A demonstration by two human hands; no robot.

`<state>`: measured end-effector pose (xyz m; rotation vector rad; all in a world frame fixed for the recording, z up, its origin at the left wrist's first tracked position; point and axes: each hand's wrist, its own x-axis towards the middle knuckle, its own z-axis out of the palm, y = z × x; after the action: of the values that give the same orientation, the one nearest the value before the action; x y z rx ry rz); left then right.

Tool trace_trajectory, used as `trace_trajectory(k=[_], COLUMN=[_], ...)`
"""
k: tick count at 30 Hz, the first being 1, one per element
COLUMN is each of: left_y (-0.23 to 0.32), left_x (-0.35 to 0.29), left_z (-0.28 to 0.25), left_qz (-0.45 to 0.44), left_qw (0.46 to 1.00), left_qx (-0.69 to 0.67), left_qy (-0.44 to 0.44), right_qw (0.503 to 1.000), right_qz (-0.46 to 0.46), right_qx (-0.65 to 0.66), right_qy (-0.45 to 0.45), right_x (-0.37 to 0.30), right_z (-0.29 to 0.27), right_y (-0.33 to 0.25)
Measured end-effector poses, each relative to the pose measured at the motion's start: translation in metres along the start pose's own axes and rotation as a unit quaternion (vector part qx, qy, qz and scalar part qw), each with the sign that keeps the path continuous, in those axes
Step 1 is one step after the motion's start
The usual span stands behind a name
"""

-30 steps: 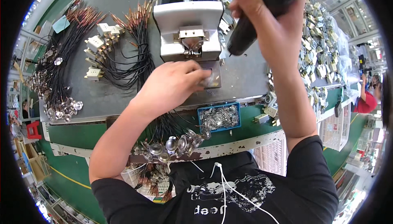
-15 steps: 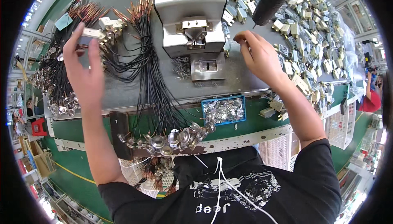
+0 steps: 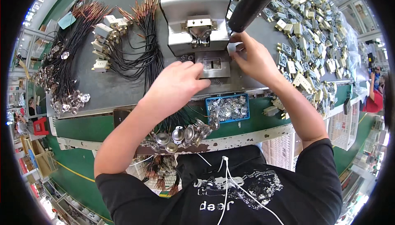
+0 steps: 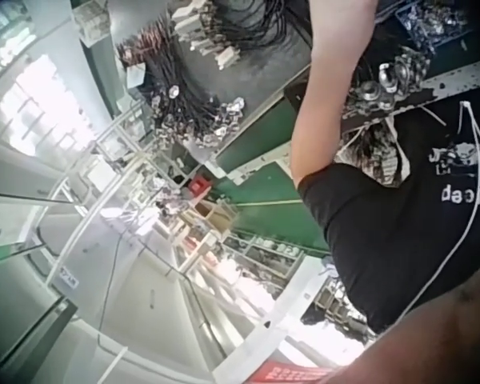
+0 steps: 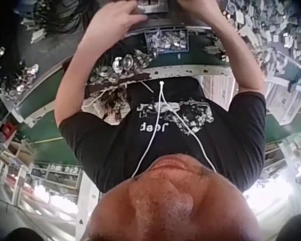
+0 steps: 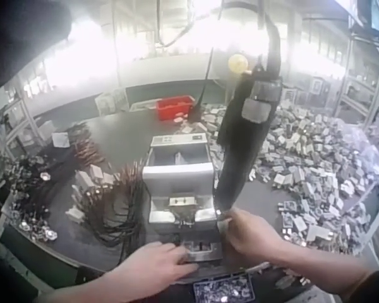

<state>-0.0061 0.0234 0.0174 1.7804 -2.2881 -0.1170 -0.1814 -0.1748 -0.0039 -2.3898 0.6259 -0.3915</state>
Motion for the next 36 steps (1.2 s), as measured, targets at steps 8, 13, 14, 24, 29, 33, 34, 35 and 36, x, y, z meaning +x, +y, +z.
trace_trajectory(k=[8,13,14,24,29,33,34,35,36], left_y=[0.000,0.003,0.000,-0.012,-0.013,-0.018,-0.017,-0.018,-0.020], left_x=[0.002,-0.009,-0.013,-0.024,-0.030,-0.035,-0.032,-0.030,-0.028], left_z=[0.009,-0.018,-0.019,-0.017,-0.020,-0.030,-0.034,-0.037,-0.040], left_qz=[0.037,-0.086,-0.096,-0.154,-0.156,-0.161,-0.181,-0.203,-0.203], left_qw=[0.999,0.987,0.985,0.972,0.968,0.965,0.955,0.944,0.946], left_qx=[-0.021,-0.118,-0.118,-0.151,-0.160,-0.151,-0.170,-0.188,-0.184], left_qy=[0.016,0.072,0.079,0.094,0.110,0.142,0.160,0.178,0.175], right_qw=[0.998,0.990,0.995,0.991,0.968,0.961,0.958,0.954,0.957], right_qz=[0.020,-0.024,-0.025,-0.113,-0.227,-0.277,-0.286,-0.297,-0.285], right_qx=[0.057,0.139,0.096,0.021,0.023,0.010,-0.012,-0.031,-0.027], right_qy=[-0.004,0.020,0.004,0.061,0.107,0.002,-0.017,-0.036,-0.053], right_x=[-0.011,-0.024,-0.024,-0.030,-0.026,-0.013,-0.011,-0.008,-0.006], right_z=[0.002,-0.002,-0.003,-0.003,-0.018,-0.017,-0.011,-0.003,0.004], right_y=[0.008,0.009,0.007,-0.013,-0.037,-0.047,-0.041,-0.033,-0.025])
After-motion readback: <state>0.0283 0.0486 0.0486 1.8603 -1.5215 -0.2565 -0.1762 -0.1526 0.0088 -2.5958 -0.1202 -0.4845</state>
